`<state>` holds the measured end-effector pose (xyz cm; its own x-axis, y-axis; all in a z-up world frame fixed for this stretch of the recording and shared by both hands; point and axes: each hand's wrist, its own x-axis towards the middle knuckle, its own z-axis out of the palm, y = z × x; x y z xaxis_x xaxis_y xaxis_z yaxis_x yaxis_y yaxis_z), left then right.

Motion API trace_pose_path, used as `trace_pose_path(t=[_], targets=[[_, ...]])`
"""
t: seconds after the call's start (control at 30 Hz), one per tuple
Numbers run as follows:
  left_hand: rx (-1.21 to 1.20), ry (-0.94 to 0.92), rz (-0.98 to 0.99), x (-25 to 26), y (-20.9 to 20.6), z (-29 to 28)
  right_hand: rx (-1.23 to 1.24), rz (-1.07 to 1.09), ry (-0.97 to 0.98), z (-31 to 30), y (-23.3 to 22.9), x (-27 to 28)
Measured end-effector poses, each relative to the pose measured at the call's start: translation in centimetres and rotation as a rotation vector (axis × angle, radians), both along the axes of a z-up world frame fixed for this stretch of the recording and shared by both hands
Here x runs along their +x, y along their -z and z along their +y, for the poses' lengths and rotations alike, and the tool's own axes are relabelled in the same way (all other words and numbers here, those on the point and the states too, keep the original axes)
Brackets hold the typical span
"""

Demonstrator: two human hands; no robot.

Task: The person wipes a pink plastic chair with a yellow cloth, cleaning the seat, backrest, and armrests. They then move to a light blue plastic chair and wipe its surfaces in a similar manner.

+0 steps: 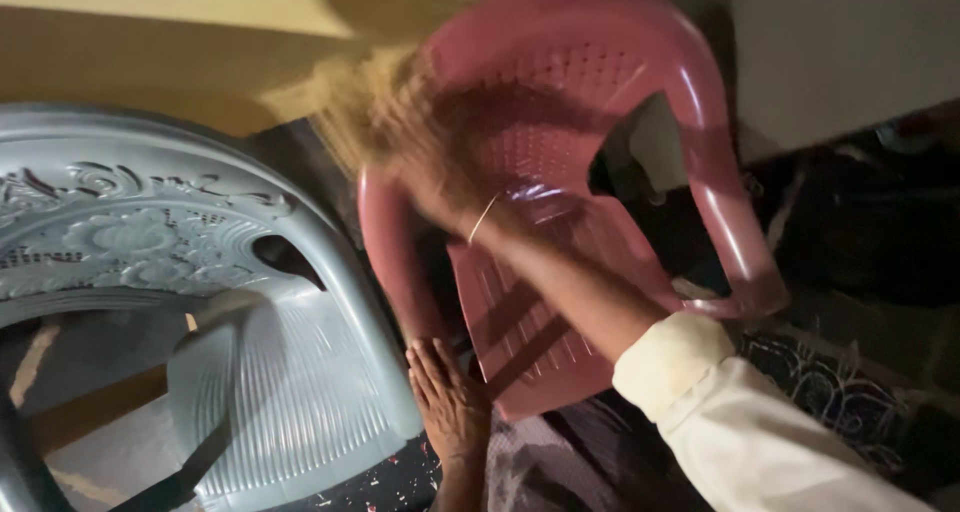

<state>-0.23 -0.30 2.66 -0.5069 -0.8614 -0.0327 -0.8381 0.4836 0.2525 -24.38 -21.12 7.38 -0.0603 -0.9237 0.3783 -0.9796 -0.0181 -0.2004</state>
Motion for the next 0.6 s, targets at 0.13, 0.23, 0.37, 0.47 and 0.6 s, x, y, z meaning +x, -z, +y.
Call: trace_pose_path(t=[0.13, 0.23, 0.37, 0.47, 0.6], targets=[[-0.022, 0.02, -0.042, 0.2, 0.1, 0.0, -0.019, 0.192, -0.321, -0.4, 3.1, 3.5], [-0.02, -0.004, 0.07, 0.1, 0.0, 0.1, 0.196, 0.334, -0.238, -1.3, 3.9, -2.9], [0.027, 0.005, -0.014, 0.2, -0.3, -0.1, -0.139, 0.319, 0.222, 2.3, 4.6, -18.5], [0.031, 0.013, 0.002, 0.1, -0.5, -0.2, -0.301, -0.246, 0.709, 9.1, 7.7, -27.7], [0.051, 0.02, -0.029, 0.1, -0.2, -0.2, -0.403, 0.043, 0.925, 15.5, 13.2, -27.3]])
